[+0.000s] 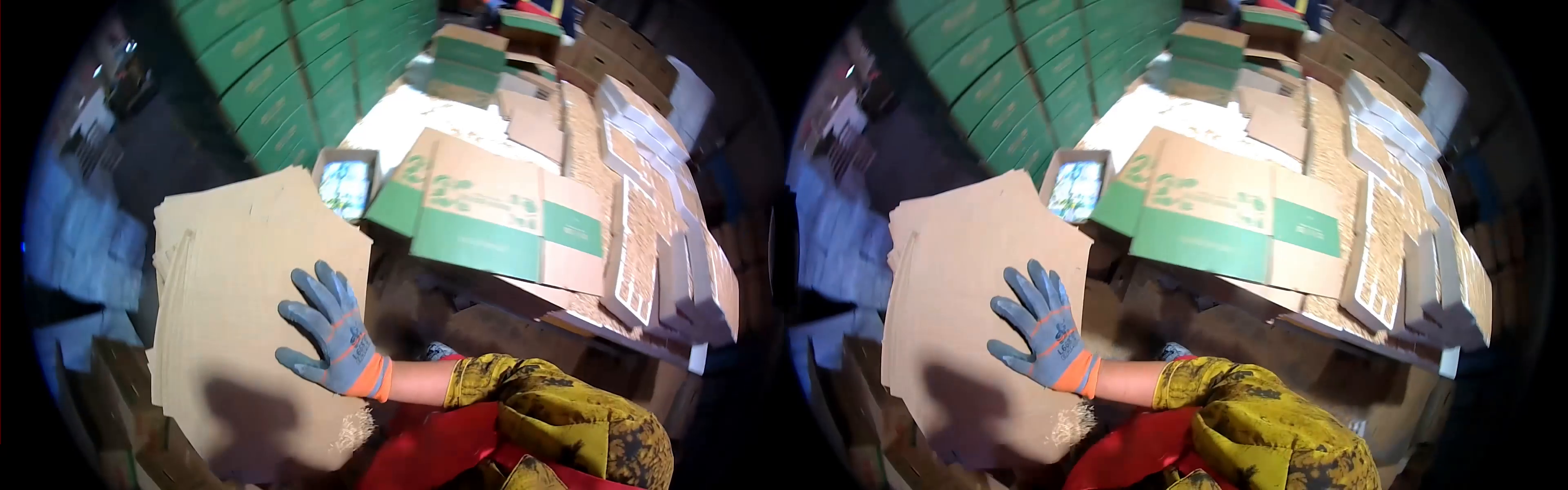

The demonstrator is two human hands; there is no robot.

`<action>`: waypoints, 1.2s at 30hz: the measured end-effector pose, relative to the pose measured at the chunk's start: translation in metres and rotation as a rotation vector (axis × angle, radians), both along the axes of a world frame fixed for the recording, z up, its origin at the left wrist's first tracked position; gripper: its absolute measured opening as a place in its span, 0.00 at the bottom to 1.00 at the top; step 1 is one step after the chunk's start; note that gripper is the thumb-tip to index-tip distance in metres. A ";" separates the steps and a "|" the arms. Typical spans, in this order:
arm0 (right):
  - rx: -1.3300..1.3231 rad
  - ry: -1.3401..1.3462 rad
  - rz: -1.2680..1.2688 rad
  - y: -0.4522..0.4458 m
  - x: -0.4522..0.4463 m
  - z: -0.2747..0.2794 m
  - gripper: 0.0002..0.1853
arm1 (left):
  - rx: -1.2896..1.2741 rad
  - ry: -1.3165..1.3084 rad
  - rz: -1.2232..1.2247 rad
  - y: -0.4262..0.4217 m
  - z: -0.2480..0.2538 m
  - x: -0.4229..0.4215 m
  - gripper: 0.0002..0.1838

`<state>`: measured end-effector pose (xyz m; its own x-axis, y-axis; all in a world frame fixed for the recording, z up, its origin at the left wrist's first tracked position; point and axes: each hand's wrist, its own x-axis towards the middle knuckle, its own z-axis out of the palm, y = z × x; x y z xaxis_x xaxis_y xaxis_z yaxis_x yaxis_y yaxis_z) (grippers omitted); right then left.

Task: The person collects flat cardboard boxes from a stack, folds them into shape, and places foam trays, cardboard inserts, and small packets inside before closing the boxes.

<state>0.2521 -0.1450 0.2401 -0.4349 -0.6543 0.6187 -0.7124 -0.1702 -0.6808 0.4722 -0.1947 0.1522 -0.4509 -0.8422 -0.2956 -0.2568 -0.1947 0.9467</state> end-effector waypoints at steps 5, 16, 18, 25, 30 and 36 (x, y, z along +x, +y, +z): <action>-0.127 0.092 -0.354 0.073 -0.109 0.084 0.27 | -0.200 0.165 -0.429 0.012 0.086 -0.186 0.25; 0.192 0.114 -1.295 0.294 -0.515 0.077 0.24 | -0.583 -0.073 -0.793 0.048 0.058 -0.738 0.25; 0.343 0.038 -1.215 0.328 -0.559 0.026 0.24 | -0.689 -0.165 -0.774 -0.004 0.033 -0.751 0.25; 0.313 -0.418 -0.784 0.375 -0.503 -0.021 0.25 | -0.638 -0.239 -0.612 -0.128 0.068 -0.593 0.28; 0.237 -0.891 -0.652 0.351 -0.399 -0.041 0.38 | -0.398 -0.300 -0.503 -0.100 0.026 -0.482 0.35; 0.355 -0.855 -0.707 0.308 -0.334 -0.036 0.43 | -0.163 0.020 -0.457 -0.032 0.027 -0.477 0.37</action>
